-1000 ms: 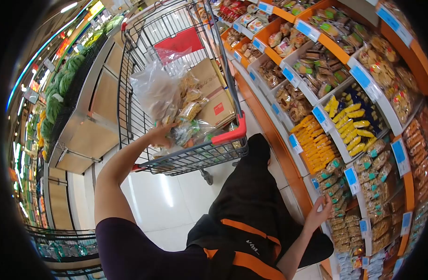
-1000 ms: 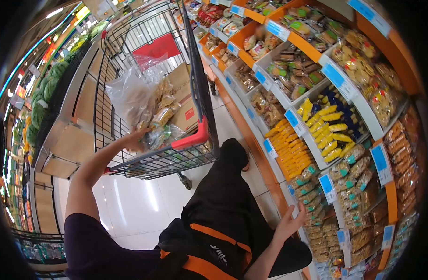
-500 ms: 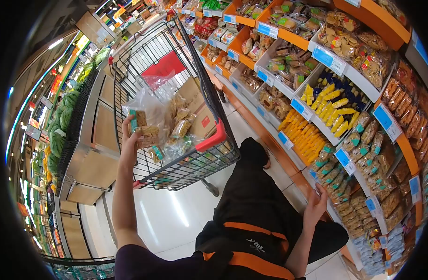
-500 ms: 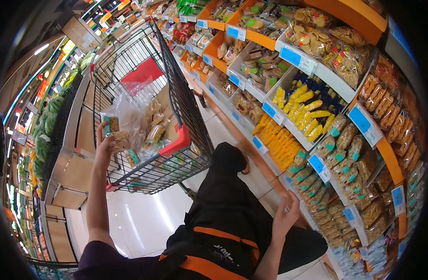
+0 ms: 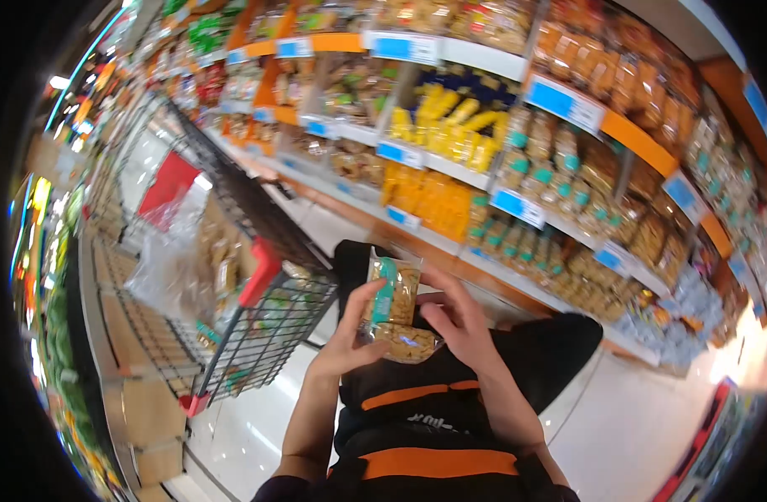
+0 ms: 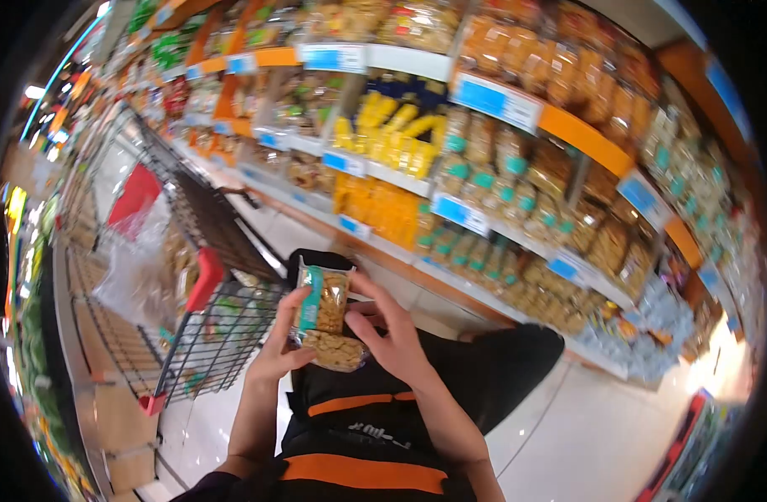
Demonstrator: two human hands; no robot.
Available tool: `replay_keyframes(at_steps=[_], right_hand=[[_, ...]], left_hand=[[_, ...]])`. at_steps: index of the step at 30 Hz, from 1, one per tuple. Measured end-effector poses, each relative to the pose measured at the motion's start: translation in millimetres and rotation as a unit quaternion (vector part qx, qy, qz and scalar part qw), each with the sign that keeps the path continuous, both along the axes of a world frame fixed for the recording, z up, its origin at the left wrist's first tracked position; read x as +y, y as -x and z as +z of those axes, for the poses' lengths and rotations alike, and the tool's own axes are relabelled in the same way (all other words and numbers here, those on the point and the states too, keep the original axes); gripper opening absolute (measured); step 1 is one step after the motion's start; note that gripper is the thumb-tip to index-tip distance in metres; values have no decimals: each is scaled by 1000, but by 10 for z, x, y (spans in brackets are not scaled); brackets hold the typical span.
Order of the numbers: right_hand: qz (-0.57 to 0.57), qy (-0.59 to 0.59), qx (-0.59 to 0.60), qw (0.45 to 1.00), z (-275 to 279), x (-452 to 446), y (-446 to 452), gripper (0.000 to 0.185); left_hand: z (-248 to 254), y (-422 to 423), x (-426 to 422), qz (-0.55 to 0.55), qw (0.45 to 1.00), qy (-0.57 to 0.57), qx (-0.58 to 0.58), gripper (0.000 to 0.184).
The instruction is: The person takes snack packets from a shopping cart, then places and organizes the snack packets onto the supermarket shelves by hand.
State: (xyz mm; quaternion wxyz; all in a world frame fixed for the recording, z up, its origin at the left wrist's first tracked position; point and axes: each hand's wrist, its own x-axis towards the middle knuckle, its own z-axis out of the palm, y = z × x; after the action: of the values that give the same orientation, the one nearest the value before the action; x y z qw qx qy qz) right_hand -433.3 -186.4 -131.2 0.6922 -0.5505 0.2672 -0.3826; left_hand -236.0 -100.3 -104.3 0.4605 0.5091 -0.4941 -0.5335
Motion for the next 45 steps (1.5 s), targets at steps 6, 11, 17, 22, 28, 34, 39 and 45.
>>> replay_keyframes(at_steps=[6, 11, 17, 22, 28, 34, 39, 45], right_hand=[[-78, 169, 224, 957, -381, 14, 423, 71], [-76, 163, 251, 951, -388, -153, 672, 88], [-50, 122, 237, 963, -464, -584, 844, 84], [-80, 20, 255, 963, -630, -903, 710, 82], [-275, 225, 367, 859, -1026, -1334, 577, 66], [-284, 229, 562, 743, -1411, -1603, 421, 55], [-199, 163, 592, 763, -1469, -1667, 494, 47], [-103, 140, 621, 764, -1543, -1788, 557, 49]], left_hand=[[-70, 479, -506, -221, 950, -66, -210, 103], [-197, 653, -916, -329, 907, -13, -262, 105], [-332, 683, -1364, -379, 887, -4, -265, 111], [-472, 638, -1598, -305, 942, -21, -140, 115], [-726, 501, -1913, -221, 961, 28, -163, 109], [-872, 507, -2225, -178, 967, 12, -179, 95], [-1164, 575, -2313, -192, 938, 116, -264, 88], [-1261, 586, -2313, -201, 956, 48, -207, 84]])
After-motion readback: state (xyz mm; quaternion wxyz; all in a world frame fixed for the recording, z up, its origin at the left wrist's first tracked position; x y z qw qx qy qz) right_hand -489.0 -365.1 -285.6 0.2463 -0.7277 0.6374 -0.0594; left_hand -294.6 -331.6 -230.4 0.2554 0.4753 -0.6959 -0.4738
